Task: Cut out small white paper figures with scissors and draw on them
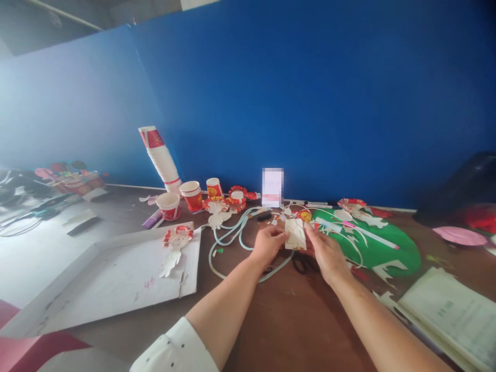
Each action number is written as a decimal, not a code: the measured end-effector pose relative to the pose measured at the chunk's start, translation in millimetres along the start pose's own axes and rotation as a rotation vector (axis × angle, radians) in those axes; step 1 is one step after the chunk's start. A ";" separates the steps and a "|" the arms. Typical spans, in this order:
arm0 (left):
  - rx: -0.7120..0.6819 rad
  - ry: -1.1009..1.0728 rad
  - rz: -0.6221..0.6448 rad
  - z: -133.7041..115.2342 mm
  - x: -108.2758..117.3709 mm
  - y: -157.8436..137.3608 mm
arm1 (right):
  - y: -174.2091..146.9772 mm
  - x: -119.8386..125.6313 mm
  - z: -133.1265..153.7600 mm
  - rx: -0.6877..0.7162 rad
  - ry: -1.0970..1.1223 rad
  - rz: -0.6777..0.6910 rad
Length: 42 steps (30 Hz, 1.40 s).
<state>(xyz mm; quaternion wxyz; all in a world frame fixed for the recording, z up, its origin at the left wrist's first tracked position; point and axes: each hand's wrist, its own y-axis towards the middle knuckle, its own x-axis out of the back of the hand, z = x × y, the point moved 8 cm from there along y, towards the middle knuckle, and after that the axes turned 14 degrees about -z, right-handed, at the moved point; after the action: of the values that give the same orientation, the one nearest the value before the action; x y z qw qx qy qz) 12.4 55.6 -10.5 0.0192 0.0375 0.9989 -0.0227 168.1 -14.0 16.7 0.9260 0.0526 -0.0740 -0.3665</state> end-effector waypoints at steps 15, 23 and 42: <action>0.031 -0.009 0.002 -10.3 0.0 -6.9 | -10.2 -13.8 -5.9 -0.131 0.008 0.155; -0.006 0.021 -0.010 -11.7 0.7 -6.7 | -11.7 -12.0 -2.7 -0.164 0.010 0.128; 0.079 -0.020 0.062 -10.7 -7.1 -12.1 | -7.7 -12.3 -13.3 -0.134 0.059 0.100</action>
<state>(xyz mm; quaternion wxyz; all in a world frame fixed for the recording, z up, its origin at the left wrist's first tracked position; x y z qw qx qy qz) 18.1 43.6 1.0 0.0284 0.0689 0.9953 -0.0619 156.4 -10.5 1.3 0.9464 -0.0023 -0.0245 -0.3220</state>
